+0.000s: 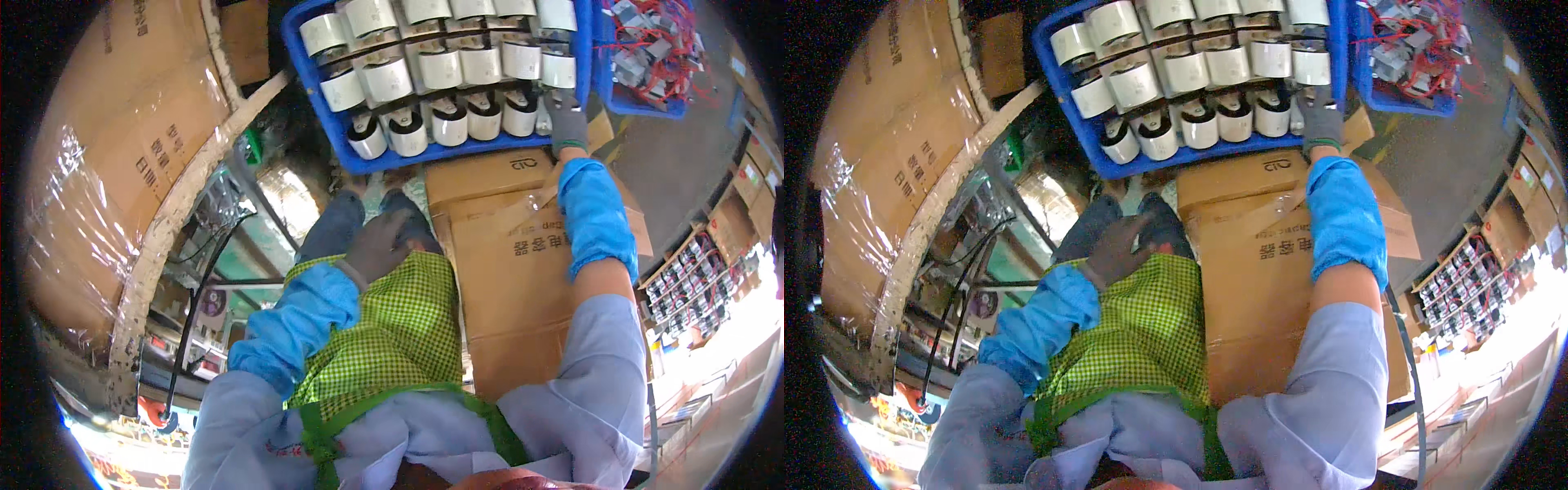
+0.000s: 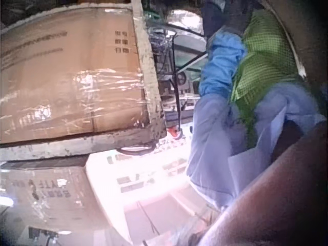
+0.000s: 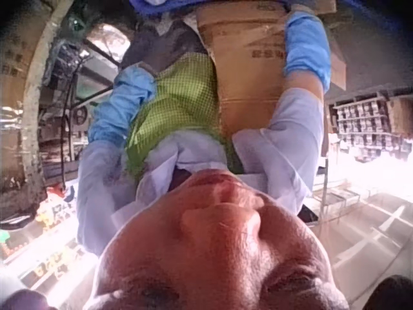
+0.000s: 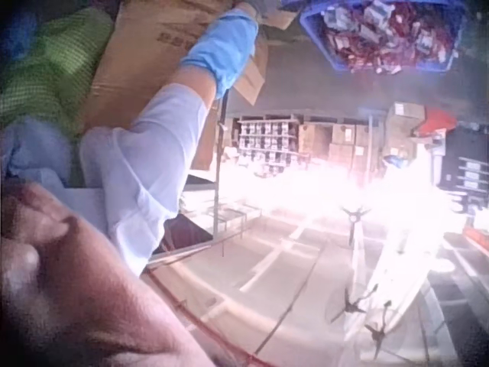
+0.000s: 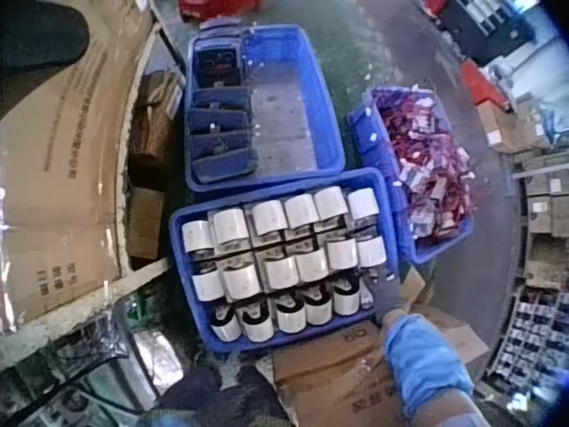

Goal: Assembling electronic components using a power screwdriver and wrench in a factory setting.

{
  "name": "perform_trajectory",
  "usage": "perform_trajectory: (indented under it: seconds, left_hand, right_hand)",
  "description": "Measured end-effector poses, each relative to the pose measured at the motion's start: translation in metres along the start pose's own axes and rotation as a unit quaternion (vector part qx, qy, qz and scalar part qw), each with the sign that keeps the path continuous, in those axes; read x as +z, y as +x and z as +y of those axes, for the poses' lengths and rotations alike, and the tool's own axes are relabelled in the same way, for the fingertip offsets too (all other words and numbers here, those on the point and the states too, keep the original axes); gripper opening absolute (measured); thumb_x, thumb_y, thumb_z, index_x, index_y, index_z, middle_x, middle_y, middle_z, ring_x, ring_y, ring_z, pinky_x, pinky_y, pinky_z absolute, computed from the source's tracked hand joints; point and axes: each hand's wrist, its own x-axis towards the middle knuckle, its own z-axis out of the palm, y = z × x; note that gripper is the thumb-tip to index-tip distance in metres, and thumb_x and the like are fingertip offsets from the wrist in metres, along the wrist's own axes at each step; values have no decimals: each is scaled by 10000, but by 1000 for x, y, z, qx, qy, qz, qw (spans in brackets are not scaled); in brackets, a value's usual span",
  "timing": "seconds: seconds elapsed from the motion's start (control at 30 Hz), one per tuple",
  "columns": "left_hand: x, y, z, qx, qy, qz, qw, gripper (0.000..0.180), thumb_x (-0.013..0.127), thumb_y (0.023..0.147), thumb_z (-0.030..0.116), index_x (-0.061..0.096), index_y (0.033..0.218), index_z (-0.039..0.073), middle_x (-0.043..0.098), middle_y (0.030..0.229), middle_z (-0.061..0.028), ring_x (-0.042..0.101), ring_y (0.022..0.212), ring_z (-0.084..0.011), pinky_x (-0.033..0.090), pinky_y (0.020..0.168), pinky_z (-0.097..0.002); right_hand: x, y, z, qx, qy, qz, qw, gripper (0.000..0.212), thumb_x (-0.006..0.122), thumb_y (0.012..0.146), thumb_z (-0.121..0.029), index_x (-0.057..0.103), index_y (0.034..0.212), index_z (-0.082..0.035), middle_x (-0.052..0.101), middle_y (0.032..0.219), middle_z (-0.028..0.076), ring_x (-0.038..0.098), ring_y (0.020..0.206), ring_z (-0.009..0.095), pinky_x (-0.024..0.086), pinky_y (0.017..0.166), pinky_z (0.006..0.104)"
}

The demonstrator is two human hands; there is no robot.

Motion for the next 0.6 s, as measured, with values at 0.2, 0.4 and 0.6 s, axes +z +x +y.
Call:
perform_trajectory:
  seconds: [0.2,0.4,0.6]
  left_hand:
    - [-1,-10,-29,-1,14,30,999,517,650,813,265,461,1252,67,593,1036,-209,585,927,-389,478,803,-463]
    - [3,-4,-26,-14,18,1,1000,520,643,816,268,462,1262,73,590,1055,-208,578,928,-395,471,817,-474]
    - [3,62,9,94,-21,63,993,481,633,824,247,482,1238,54,580,1112,-222,570,1003,-396,467,851,-466]
  right_hand:
    - [4,-9,-12,-95,-66,21,993,541,457,877,-65,378,1378,-253,464,1178,261,648,731,406,520,590,474]
    - [10,-5,5,-100,-116,38,988,536,490,870,-116,387,1379,-251,465,1160,230,656,666,340,523,516,430]
    - [35,-20,0,-117,-108,94,983,594,457,842,-33,392,1383,-270,431,1149,287,637,613,352,532,515,432]
